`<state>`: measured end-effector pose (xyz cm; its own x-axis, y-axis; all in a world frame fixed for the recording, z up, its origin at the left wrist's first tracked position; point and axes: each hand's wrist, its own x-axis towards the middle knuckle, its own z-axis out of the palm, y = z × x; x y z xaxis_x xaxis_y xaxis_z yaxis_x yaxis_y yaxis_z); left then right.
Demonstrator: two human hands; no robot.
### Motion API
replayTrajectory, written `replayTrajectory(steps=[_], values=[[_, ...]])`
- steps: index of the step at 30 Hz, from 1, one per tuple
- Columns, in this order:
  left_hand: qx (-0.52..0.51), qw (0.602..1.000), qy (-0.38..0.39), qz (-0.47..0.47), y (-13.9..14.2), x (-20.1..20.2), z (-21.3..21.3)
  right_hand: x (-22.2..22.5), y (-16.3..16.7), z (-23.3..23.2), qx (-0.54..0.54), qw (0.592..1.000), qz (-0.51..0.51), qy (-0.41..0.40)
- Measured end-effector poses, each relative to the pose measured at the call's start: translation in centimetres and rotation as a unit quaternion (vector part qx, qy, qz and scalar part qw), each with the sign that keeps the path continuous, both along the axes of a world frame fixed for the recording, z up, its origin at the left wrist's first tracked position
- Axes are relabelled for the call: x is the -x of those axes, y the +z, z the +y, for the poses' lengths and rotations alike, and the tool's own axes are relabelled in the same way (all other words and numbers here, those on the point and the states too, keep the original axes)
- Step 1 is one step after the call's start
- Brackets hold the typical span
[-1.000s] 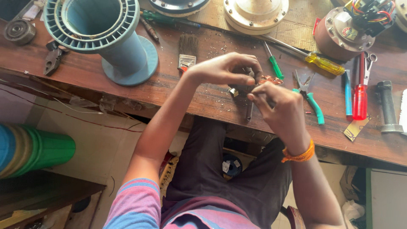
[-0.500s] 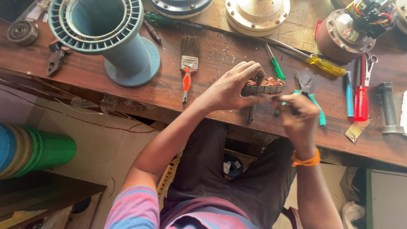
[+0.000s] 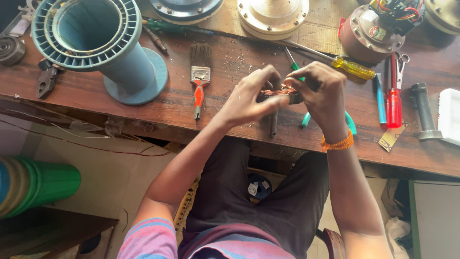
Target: The person sits at a workbench and works on a motor armature with copper windings, using their fingers to pick, position and press small components and wire ends on the rotor. They turn the armature to reach different sides and continue manipulating the windings throughout the clip.
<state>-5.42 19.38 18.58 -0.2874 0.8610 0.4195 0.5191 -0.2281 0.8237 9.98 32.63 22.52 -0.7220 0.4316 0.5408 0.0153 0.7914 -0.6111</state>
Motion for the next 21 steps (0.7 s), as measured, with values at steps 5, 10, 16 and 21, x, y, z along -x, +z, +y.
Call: replayTrajectory(steps=[5,10,16,21], values=[[-0.004,0.996,-0.032,-0.079,-0.2,0.8,3.3,0.6,-0.2,0.6,0.014,0.999,-0.009,-0.047],[0.101,0.966,-0.195,-0.135,-1.0,3.3,4.4,0.6,0.7,-0.5,0.063,0.997,-0.02,-0.031],[0.065,0.9,-0.403,-0.156,-1.0,7.3,3.6,-1.2,1.2,-4.4,-0.034,0.997,-0.066,-0.007],[0.042,0.915,-0.389,-0.101,-0.9,7.1,3.6,-2.0,0.0,-5.9,0.016,0.996,-0.077,-0.047]])
